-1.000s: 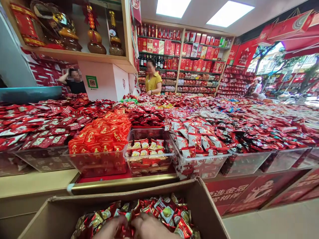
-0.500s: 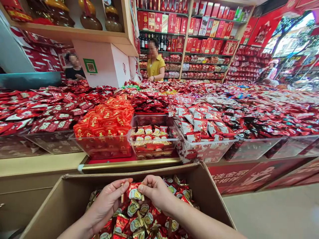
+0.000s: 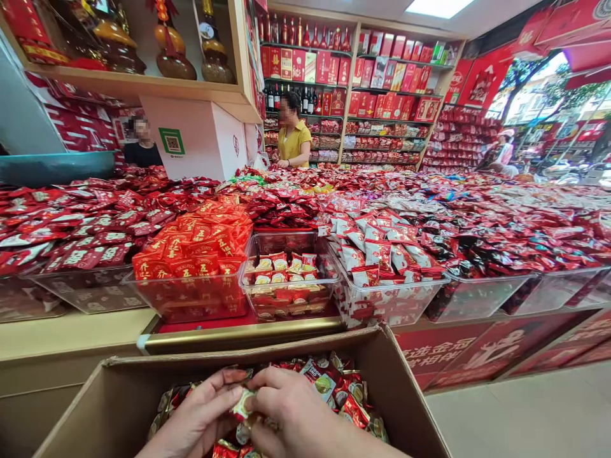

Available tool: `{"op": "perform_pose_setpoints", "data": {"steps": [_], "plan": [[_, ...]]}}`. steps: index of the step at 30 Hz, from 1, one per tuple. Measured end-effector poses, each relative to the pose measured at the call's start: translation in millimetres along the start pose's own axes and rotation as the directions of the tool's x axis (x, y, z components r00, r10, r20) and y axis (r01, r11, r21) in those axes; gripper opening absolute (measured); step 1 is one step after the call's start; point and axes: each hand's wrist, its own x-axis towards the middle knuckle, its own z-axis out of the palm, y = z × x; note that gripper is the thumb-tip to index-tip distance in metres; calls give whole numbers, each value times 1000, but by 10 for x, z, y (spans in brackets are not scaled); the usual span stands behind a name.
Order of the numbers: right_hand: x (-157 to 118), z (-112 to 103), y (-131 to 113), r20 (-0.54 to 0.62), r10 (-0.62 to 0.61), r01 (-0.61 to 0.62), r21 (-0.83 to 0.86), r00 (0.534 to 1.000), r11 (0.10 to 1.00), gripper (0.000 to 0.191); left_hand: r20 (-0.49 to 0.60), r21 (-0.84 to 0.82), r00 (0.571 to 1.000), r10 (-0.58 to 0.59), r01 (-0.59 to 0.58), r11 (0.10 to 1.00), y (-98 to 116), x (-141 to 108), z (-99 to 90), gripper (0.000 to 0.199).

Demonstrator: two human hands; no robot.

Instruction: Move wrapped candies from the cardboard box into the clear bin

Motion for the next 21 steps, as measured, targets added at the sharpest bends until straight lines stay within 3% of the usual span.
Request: {"op": "perform_pose_setpoints", "data": {"steps": [3,5,7,9,12,16,21], "plan": [[17,72,36,-59,220,-193,295,974,936,20,-5,130,987,159,-157,979,-63,26,-4,38],[35,159,114,-20,406,-342,499,914,796,26,-3,180,966,257,-253,951,-82,46,-8,45],[61,236,196,88,495,-422,663,865,619,33,-1,141,963,269,-266,954,-76,73,-27,50],[96,272,239,142,488,-416,749,861,516,39,8,44,979,202,-202,978,-47,102,-56,49],[140,251,202,92,484,-366,779,870,509,40,34,-85,991,131,-128,988,24,100,-73,41],[148,193,95,-30,536,-332,755,844,565,35,36,-115,992,118,-114,987,109,-21,9,28],[122,218,90,-13,556,-351,763,831,543,33,56,-58,990,131,-128,990,88,-76,58,32]]}}
